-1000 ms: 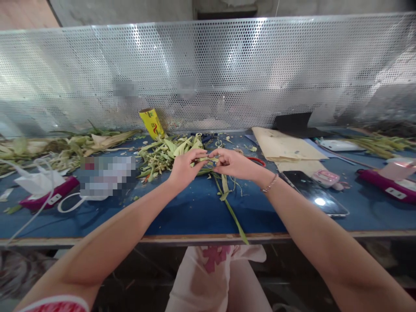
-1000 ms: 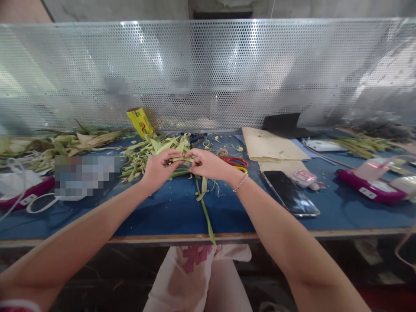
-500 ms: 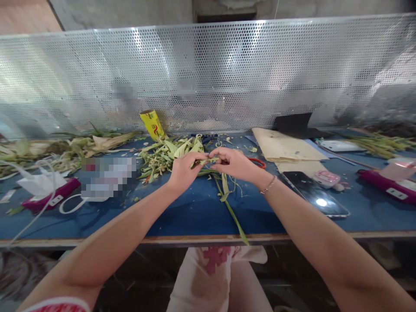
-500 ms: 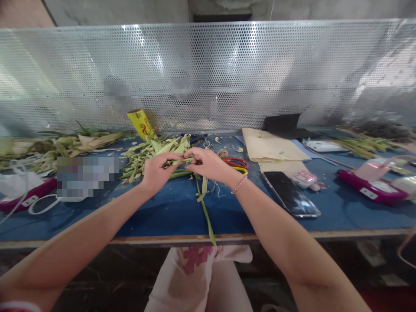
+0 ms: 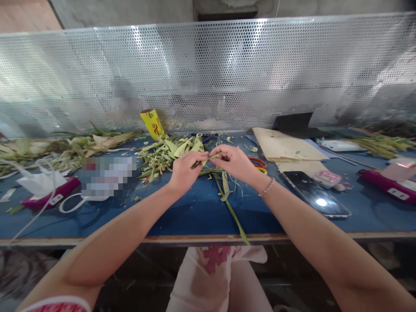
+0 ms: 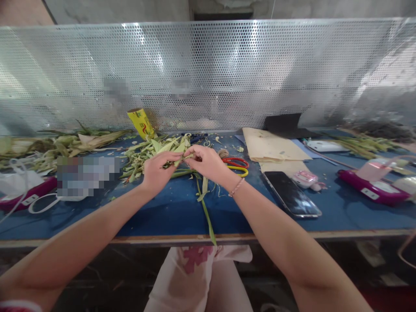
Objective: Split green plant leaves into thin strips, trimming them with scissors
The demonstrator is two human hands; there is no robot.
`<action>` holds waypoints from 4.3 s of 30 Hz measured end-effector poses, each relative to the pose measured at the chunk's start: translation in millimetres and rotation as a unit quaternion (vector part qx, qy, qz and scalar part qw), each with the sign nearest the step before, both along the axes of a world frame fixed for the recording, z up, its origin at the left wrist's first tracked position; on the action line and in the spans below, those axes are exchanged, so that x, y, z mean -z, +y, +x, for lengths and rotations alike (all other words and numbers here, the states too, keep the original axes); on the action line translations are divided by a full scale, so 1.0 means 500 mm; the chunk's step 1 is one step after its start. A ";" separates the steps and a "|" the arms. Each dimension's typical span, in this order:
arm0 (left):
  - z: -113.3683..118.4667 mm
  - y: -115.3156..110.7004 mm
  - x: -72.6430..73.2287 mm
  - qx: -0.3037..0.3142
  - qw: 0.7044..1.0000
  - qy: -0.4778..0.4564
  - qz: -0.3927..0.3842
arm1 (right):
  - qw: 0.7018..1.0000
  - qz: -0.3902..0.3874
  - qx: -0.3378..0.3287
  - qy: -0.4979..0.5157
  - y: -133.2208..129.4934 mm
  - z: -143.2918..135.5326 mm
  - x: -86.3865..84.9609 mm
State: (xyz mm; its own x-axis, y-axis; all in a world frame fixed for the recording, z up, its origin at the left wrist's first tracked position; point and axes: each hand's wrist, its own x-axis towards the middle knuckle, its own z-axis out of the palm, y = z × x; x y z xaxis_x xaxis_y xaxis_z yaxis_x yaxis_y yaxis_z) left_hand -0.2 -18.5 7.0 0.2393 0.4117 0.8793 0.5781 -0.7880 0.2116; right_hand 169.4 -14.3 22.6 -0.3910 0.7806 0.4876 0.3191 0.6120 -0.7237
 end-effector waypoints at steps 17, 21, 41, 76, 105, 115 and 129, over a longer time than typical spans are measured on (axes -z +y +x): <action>0.003 0.003 0.010 0.027 0.999 -0.023 -0.002 | 0.997 -0.043 -0.006 0.062 0.001 -0.016 0.006; 0.015 0.004 0.018 0.033 0.980 -0.147 -0.132 | 0.998 -0.018 0.006 0.060 -0.001 -0.014 0.004; -0.020 0.008 -0.002 0.015 0.985 0.084 0.148 | 0.999 0.006 -0.010 0.052 -0.004 -0.014 0.013; -0.031 0.020 -0.001 0.018 0.966 0.181 0.184 | 0.997 -0.015 -0.032 0.065 0.023 -0.011 0.025; 0.022 0.016 -0.015 0.182 0.800 -0.373 -0.435 | 0.975 0.141 0.032 -0.166 0.013 0.012 -0.001; 0.012 0.028 -0.007 0.220 0.769 -0.379 -0.465 | 0.970 0.164 -0.039 -0.176 0.013 0.016 -0.002; 0.013 0.020 -0.018 0.230 0.731 -0.334 -0.549 | 0.963 0.014 -0.181 -0.199 -0.002 0.029 -0.017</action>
State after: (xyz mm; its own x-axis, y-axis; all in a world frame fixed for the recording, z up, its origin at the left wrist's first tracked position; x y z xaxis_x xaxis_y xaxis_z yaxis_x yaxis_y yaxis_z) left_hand 6.5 -8.3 16.2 0.2415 0.9683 0.0635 -0.2155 -0.0103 0.9765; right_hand 184.0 -15.1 31.3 -0.7960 0.5461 0.2612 0.3299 0.7530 -0.5693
